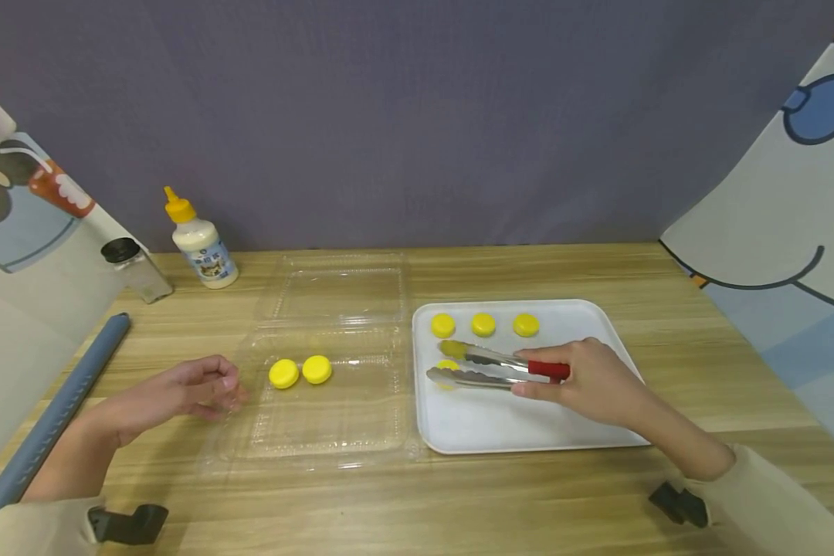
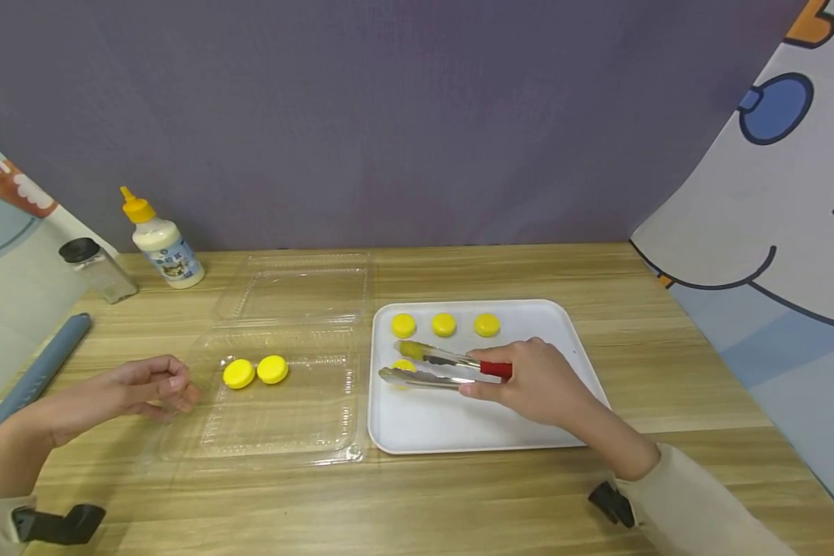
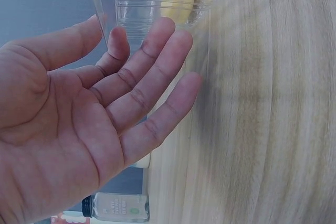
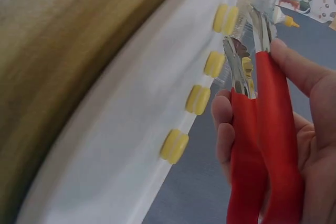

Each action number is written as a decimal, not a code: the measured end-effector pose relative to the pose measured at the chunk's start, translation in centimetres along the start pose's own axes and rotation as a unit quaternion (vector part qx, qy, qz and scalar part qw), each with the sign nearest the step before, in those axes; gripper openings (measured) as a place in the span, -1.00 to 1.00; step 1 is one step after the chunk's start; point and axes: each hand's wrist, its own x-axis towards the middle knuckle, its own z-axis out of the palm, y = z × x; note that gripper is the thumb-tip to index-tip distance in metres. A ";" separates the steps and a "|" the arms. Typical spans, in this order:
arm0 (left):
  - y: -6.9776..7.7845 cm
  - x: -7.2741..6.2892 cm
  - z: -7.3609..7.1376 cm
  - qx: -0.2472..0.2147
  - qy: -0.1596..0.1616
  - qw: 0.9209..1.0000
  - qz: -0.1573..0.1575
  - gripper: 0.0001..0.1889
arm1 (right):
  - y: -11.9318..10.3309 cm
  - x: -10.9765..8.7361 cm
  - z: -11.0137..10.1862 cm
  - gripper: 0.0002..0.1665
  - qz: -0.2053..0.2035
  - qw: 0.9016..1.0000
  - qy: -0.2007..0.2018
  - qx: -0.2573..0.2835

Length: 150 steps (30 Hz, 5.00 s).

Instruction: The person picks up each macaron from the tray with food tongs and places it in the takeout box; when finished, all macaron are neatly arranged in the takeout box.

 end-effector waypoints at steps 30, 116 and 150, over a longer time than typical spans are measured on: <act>-0.1 -0.1 0.1 -0.005 -0.004 1.000 0.002 -0.78 | 0.4 -0.2 1.7 -0.47 -0.007 0.999 0.031 -0.028; 0.0 0.0 -0.1 0.007 0.000 1.000 0.001 -0.75 | -11.1 8.6 2.7 -0.47 -0.092 0.983 -0.042 -0.150; 0.1 0.0 -0.1 0.011 -0.001 1.000 0.000 -0.73 | -10.1 8.2 2.7 -0.38 -0.089 0.992 -0.047 -0.075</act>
